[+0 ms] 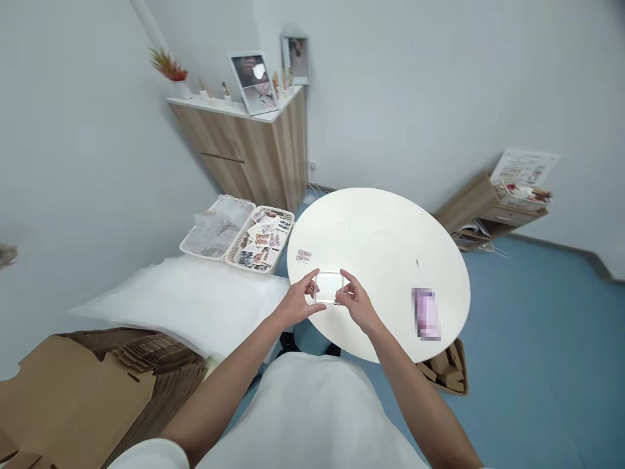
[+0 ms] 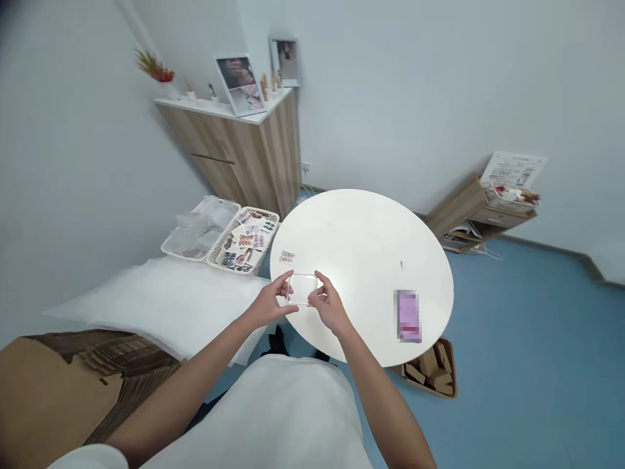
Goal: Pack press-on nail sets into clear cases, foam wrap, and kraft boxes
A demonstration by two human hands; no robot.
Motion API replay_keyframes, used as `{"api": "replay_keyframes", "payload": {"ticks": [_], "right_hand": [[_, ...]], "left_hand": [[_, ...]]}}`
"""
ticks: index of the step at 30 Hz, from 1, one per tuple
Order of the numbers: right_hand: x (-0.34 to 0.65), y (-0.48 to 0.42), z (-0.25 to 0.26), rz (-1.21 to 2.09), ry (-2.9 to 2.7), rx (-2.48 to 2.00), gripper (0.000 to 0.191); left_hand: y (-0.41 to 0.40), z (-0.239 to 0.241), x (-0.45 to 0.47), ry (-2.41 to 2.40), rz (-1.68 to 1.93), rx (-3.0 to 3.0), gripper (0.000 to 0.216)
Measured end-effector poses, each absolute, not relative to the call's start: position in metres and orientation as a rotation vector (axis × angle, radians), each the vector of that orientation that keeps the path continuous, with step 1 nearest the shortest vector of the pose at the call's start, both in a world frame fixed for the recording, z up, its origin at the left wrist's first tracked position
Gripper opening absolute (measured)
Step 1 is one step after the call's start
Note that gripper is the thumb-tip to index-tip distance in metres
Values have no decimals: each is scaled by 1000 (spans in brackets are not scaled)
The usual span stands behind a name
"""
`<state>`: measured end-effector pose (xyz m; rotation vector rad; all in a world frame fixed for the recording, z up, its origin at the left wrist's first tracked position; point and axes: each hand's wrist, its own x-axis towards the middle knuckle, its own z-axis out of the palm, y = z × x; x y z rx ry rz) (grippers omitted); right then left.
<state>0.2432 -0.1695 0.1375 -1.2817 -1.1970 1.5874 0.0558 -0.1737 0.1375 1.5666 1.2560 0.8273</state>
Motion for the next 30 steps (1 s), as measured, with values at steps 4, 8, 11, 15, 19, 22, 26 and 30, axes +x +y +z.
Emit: {"api": "replay_keyframes", "payload": {"ticks": [4, 8, 11, 15, 19, 22, 26, 30], "right_hand": [[291, -198, 140, 1555, -1235, -1298, 60], [326, -219, 140, 1531, -1372, -1213, 77], [340, -228, 141, 1434, -1474, -1176, 82], [347, -233, 141, 1275, -1567, -1210, 76], [350, -232, 143, 1195, -1548, -1226, 73], [352, -230, 147, 1271, -1505, -1189, 71], [355, -224, 152, 1409, -1438, -1163, 70], [352, -216, 151, 1415, -1370, -1198, 64]], "left_hand": [[-184, 142, 96, 1214, 762, 1677, 76], [-191, 146, 122, 1146, 706, 1722, 72], [-192, 148, 133, 1094, 676, 1744, 69], [-190, 148, 141, 1060, 651, 1774, 70], [-186, 146, 144, 994, 653, 1757, 73], [-182, 144, 144, 929, 639, 1694, 76], [-174, 142, 143, 868, 606, 1580, 84], [-165, 138, 142, 824, 599, 1446, 73]]}}
